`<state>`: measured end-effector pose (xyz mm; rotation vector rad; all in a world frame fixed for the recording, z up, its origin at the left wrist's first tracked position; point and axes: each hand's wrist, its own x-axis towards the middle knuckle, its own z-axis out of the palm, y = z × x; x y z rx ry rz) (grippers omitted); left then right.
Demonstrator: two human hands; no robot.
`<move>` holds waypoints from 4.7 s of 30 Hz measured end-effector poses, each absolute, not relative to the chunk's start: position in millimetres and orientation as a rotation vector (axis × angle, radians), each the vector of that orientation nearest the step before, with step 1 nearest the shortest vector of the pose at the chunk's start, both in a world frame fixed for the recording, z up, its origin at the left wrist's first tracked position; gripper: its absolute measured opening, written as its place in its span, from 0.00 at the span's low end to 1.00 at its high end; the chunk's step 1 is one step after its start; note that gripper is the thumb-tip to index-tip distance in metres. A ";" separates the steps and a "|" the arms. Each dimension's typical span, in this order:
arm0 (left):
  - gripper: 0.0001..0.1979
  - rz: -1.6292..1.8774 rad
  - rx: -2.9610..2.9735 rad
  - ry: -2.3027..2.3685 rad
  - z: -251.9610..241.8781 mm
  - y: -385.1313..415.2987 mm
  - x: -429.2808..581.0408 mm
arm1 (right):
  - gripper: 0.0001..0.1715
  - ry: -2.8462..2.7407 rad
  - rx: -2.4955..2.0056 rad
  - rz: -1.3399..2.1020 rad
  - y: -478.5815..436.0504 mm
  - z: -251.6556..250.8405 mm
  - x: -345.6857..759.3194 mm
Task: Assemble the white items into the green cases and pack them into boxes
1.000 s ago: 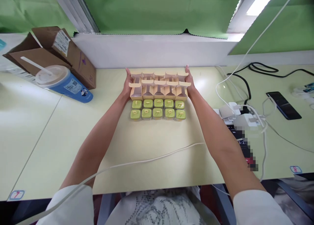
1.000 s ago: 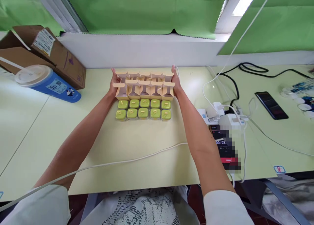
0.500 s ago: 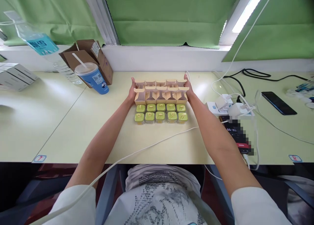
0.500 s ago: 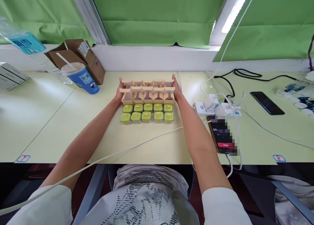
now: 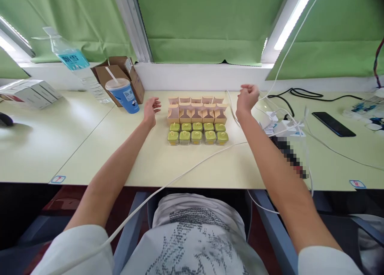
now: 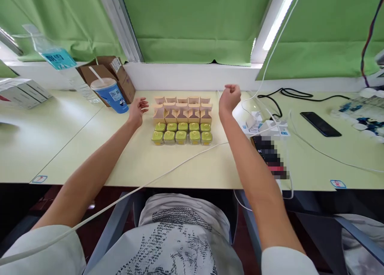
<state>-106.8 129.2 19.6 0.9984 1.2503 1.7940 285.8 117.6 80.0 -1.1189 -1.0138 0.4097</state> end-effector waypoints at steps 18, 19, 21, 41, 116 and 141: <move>0.13 1.390 2.251 1.334 21.7 51.6 -94.5 | 0.17 -2.656 -0.789 -0.330 -27.6 36.9 132.3; 0.14 1.391 2.247 1.340 21.4 51.4 -93.2 | 0.17 -2.657 -0.771 -0.328 -28.5 35.8 132.7; 0.17 1.368 2.256 1.348 20.8 52.7 -91.6 | 0.18 -2.650 -0.726 -0.296 -30.1 33.1 133.7; 0.28 1.694 2.493 1.279 57.3 33.4 -96.9 | 0.40 -1.349 -0.573 0.903 -7.6 54.9 173.4; 0.15 1.744 2.048 0.692 60.8 -1.1 -32.0 | 0.21 -1.731 -0.527 0.765 -8.0 54.9 186.6; 0.31 1.593 1.856 1.255 18.2 95.2 -172.5 | 0.17 -2.351 -0.638 -0.129 -3.0 29.7 177.0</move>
